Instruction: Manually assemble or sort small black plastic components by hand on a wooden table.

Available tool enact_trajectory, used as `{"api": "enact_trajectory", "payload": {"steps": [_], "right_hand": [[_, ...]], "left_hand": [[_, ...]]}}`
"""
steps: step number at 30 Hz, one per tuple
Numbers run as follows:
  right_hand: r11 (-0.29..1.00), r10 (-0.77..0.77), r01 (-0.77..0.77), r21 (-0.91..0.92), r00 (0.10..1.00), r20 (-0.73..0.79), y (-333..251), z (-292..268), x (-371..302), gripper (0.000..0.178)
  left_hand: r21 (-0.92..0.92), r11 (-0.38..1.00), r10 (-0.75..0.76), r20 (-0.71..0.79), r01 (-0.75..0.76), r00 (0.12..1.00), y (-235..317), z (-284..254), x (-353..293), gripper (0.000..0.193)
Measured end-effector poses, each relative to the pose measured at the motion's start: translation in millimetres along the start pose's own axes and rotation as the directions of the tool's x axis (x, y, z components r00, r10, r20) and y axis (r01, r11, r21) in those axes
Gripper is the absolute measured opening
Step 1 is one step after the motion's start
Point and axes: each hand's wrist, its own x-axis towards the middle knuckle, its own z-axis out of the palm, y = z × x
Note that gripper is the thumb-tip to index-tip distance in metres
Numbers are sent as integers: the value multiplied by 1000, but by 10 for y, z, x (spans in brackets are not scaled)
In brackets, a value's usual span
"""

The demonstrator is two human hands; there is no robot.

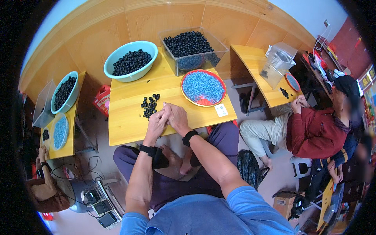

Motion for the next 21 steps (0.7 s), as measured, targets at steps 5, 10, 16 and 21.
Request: {"api": "enact_trajectory", "payload": {"steps": [5,10,16,21], "right_hand": [[981,13,8,192,994,-106,95,-8,38,40],[982,18,-12,189,999,-32,50,-52,4,46],[981,18,-12,194,999,-28,34,-54,-1,38],[978,-90,95,188,995,-36,-4,-31,-44,40]], "left_hand": [[56,998,-16,148,7,989,55,-23,-13,38],[144,982,-158,252,125,955,60,-82,-19,59],[-220,970,-55,202,100,978,0,-59,-53,16],[-197,968,-144,86,158,986,-222,-159,-52,25]]}}
